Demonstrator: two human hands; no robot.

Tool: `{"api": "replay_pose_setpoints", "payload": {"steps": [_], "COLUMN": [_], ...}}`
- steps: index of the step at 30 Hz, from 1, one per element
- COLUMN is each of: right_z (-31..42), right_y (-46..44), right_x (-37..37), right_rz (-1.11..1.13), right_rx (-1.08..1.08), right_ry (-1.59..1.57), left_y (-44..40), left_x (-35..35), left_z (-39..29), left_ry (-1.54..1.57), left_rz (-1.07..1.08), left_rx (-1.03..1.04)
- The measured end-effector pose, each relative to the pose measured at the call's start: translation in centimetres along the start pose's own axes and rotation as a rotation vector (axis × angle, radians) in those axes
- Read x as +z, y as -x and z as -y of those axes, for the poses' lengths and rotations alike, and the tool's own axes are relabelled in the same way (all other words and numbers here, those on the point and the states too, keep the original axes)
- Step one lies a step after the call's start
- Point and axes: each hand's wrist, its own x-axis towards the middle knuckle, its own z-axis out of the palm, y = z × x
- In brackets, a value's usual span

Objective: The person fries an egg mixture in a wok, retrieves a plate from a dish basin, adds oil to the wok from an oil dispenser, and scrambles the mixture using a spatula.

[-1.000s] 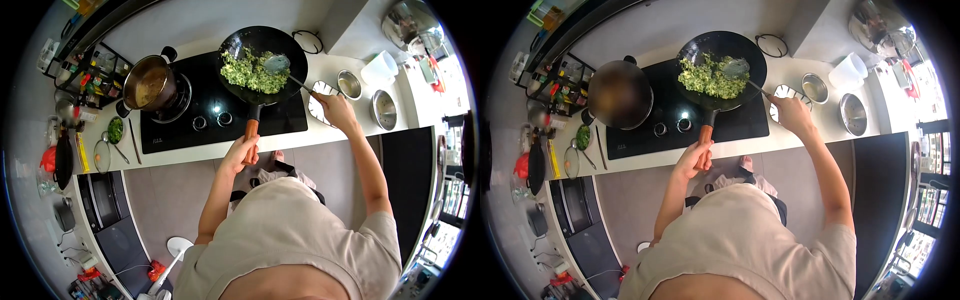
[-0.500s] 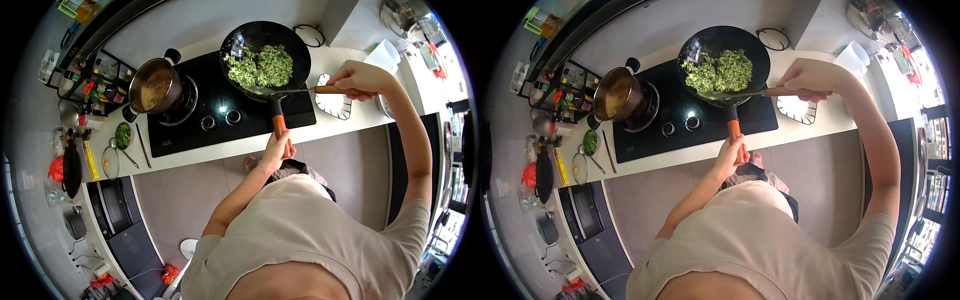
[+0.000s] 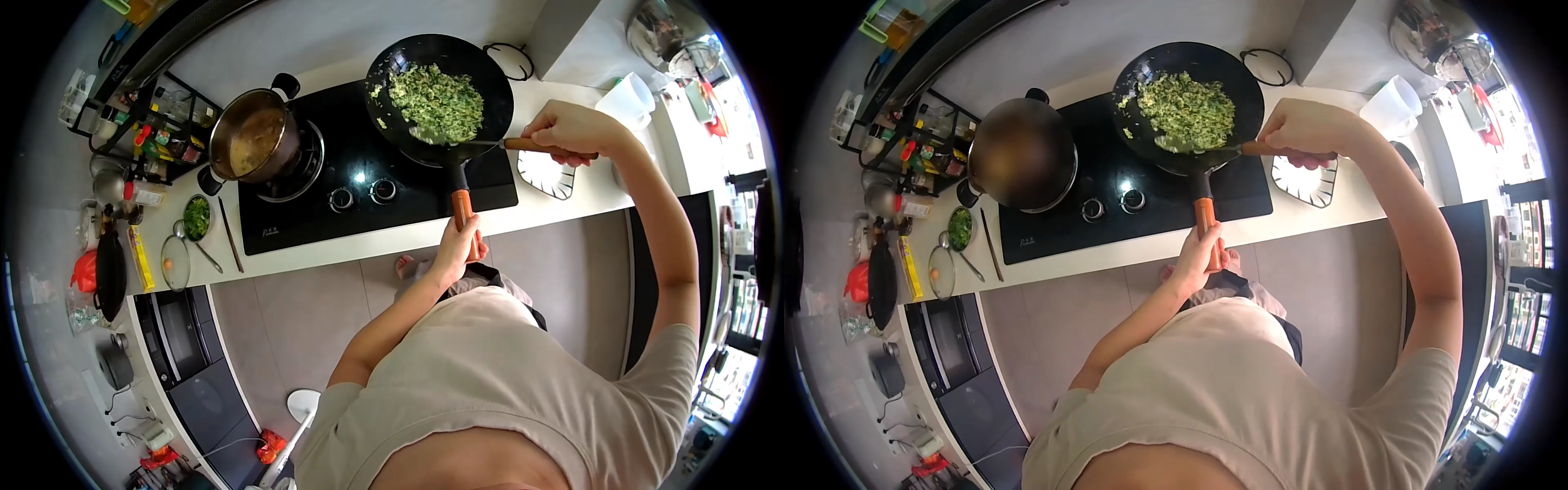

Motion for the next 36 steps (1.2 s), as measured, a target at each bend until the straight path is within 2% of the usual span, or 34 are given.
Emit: {"api": "replay_pose_setpoints", "payload": {"steps": [4,8,10,11,14,19,22,23,26,29,32,33,36], "right_z": [0.0,-1.4,-5.5,-4.9,-5.8,-7.0,-8.1,-7.7,-8.3,-8.2,-10.0,-10.8,-9.6], "right_y": [-1.7,-7.8,-13.1,-12.4,-13.1,-14.0,-12.4,-10.8,-10.3,-9.4,-9.7,-9.3,-6.1], "right_x": [3.2,11.7,16.2,16.4,16.3,15.9,16.3,15.9,16.9,18.4,20.9,21.3,20.1], "right_rz": [-0.036,-0.462,-0.809,-0.811,-0.844,-0.95,-1.045,-0.951,-1.101,-1.141,-1.294,-1.289,-1.136], "right_rx": [0.037,-0.034,-0.254,-0.243,-0.239,-0.279,-0.277,-0.137,-0.136,-0.102,-0.206,-0.225,-0.1], "right_ry": [0.032,-0.153,0.051,-0.086,-0.219,-0.251,-0.186,-0.106,0.17,0.378,0.45,0.473,0.3], "left_y": [0.0,0.0,0.0,-0.1,0.1,0.0,-0.1,0.0,-0.1,-0.1,0.1,0.2,0.1], "left_x": [-0.1,0.1,-0.1,-0.1,0.0,0.0,0.0,0.0,-0.2,-0.2,0.1,0.2,0.0], "left_z": [0.0,0.0,-0.1,-0.2,-0.3,-0.2,0.0,0.0,0.0,0.0,-0.2,-0.3,-0.2], "left_ry": [0.005,0.007,0.004,0.002,-0.002,-0.008,-0.01,-0.009,-0.009,-0.017,-0.021,-0.017,-0.017], "left_rz": [0.001,-0.024,-0.025,-0.021,-0.022,-0.025,-0.028,-0.026,-0.017,-0.008,-0.03,-0.034,-0.036], "left_rx": [-0.013,-0.023,-0.014,-0.016,-0.018,-0.016,-0.012,-0.015,-0.01,-0.004,-0.012,-0.014,-0.009]}}
